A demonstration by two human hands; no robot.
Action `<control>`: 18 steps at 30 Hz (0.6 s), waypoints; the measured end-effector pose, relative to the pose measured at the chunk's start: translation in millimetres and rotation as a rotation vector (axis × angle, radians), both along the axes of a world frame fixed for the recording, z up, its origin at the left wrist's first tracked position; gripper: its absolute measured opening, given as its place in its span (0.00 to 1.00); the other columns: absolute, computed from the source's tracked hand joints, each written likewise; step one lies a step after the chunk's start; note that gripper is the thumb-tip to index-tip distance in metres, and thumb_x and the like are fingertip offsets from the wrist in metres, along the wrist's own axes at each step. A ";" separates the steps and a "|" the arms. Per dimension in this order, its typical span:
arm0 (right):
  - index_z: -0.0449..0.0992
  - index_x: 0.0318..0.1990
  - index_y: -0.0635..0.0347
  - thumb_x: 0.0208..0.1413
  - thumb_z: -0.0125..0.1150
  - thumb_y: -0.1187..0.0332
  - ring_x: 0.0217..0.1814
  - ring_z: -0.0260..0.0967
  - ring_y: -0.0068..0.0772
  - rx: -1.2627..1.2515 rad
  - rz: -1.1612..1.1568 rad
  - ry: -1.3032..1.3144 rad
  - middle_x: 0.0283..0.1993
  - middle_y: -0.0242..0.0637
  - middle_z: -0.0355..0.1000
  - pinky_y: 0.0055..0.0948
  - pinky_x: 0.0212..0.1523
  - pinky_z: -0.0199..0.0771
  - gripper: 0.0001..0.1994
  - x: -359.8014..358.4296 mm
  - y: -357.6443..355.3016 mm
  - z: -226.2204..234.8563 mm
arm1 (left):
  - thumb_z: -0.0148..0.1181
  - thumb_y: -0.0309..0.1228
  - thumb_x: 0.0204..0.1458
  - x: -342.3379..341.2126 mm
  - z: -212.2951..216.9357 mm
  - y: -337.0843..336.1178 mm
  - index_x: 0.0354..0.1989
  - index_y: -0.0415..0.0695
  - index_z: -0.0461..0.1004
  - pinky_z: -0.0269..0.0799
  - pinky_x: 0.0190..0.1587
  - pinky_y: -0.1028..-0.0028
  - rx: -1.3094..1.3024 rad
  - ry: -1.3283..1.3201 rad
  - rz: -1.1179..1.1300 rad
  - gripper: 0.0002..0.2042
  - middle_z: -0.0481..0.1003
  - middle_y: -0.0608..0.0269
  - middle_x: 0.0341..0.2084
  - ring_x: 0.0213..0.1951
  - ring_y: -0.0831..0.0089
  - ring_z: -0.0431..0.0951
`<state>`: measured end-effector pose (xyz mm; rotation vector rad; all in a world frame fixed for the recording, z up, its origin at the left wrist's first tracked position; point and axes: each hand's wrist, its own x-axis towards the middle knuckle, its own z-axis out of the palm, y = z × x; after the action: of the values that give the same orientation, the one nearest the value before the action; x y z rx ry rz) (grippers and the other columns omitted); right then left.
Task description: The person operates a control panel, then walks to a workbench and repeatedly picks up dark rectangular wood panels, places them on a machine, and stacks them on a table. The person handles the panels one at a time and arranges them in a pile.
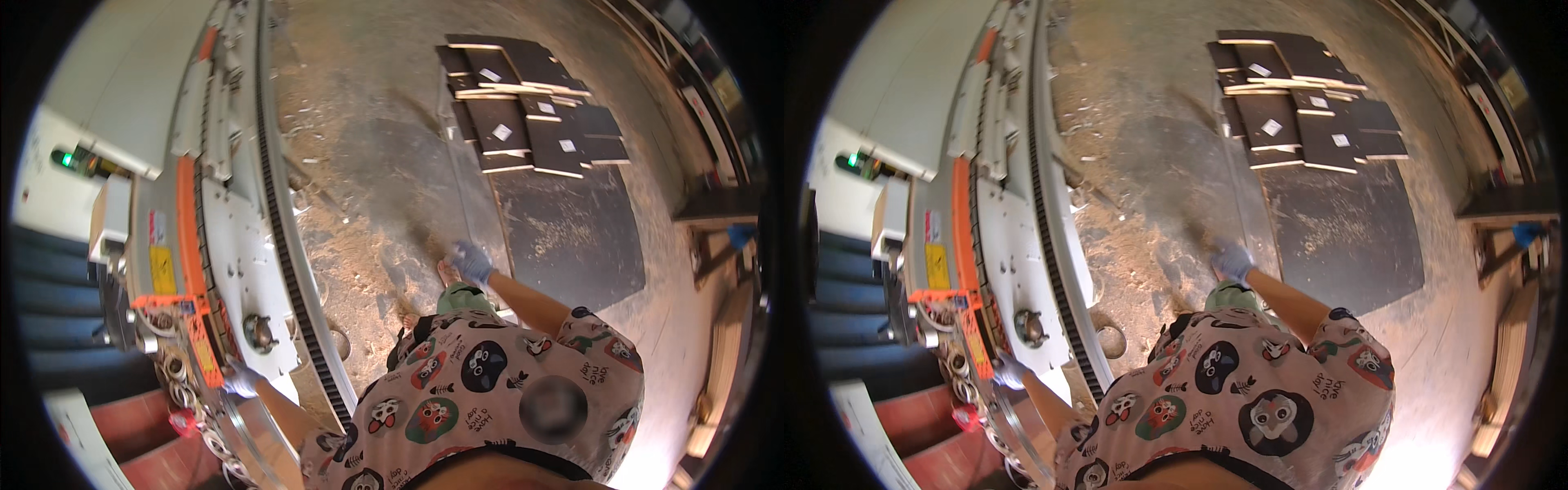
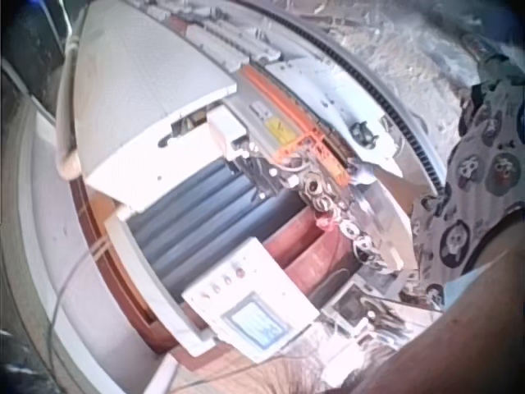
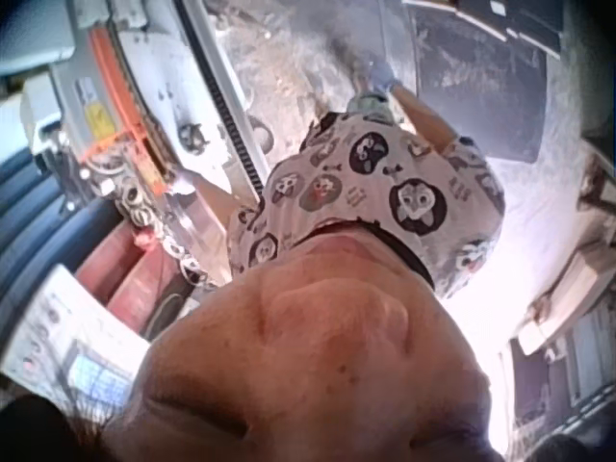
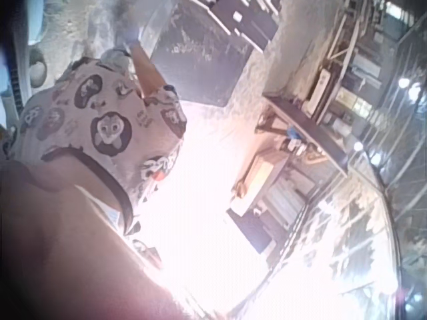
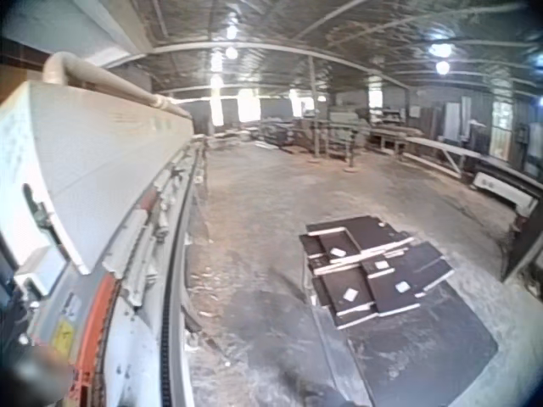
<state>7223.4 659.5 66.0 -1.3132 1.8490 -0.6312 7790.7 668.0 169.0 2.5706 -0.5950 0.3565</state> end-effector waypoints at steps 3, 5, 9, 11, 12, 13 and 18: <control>0.69 0.45 0.56 0.47 0.54 0.54 0.42 0.66 0.42 0.027 -0.585 -0.547 0.41 0.40 0.70 0.34 0.43 0.66 0.21 -119.8 -32.6 -103.4 | 0.54 0.46 0.48 -67.0 -8.7 6.1 0.48 0.42 0.65 0.64 0.50 0.62 -0.301 -0.198 -0.358 0.24 0.63 0.53 0.49 0.49 0.59 0.66; 0.69 0.42 0.49 0.47 0.56 0.53 0.35 0.65 0.32 0.176 -1.066 -0.931 0.38 0.31 0.69 0.33 0.35 0.66 0.17 -214.8 -59.8 -148.9 | 0.54 0.44 0.49 -109.1 -21.4 7.1 0.49 0.42 0.65 0.63 0.52 0.60 -0.316 -0.084 -0.433 0.23 0.63 0.54 0.50 0.50 0.58 0.66; 0.70 0.34 0.46 0.47 0.56 0.52 0.25 0.63 0.29 0.083 -1.498 -0.879 0.28 0.27 0.68 0.34 0.21 0.62 0.12 -282.1 -106.8 -136.1 | 0.56 0.33 0.49 -175.8 -27.3 9.2 0.48 0.40 0.65 0.62 0.53 0.64 -0.412 -0.083 -0.530 0.19 0.63 0.56 0.49 0.50 0.61 0.65; 0.71 0.31 0.45 0.47 0.56 0.51 0.25 0.63 0.30 0.024 -1.594 -0.803 0.26 0.26 0.67 0.35 0.20 0.61 0.12 -350.6 -108.4 -191.6 | 0.55 0.29 0.49 -200.1 -22.5 -19.2 0.48 0.39 0.65 0.62 0.51 0.69 -0.476 -0.061 -0.682 0.17 0.64 0.58 0.48 0.48 0.66 0.66; 0.71 0.30 0.45 0.46 0.57 0.50 0.25 0.63 0.30 -0.013 -1.570 -0.907 0.26 0.26 0.67 0.34 0.20 0.61 0.12 -357.1 -117.4 -194.5 | 0.56 0.28 0.47 -213.4 -15.7 -26.5 0.51 0.41 0.60 0.66 0.50 0.67 -0.434 -0.081 -0.775 0.21 0.65 0.56 0.48 0.48 0.63 0.67; 0.71 0.30 0.45 0.46 0.58 0.50 0.25 0.63 0.29 -0.043 -1.534 -1.017 0.26 0.26 0.67 0.34 0.21 0.62 0.12 -354.2 -125.9 -188.6 | 0.55 0.30 0.48 -201.1 -25.5 -27.4 0.50 0.41 0.60 0.67 0.49 0.68 -0.568 0.118 -0.759 0.21 0.65 0.55 0.48 0.48 0.63 0.67; 0.70 0.32 0.46 0.50 0.55 0.54 0.29 0.65 0.28 -0.226 -1.563 -1.142 0.28 0.25 0.69 0.34 0.26 0.67 0.09 -343.2 -117.0 -169.3 | 0.53 0.38 0.50 -262.6 4.2 -84.2 0.45 0.38 0.67 0.66 0.46 0.65 -0.476 -0.052 -0.864 0.18 0.66 0.51 0.43 0.45 0.61 0.67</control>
<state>6880.2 542.5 -103.2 0.7117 1.3946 -1.8437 7528.1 583.8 173.1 1.6613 -1.3625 0.2177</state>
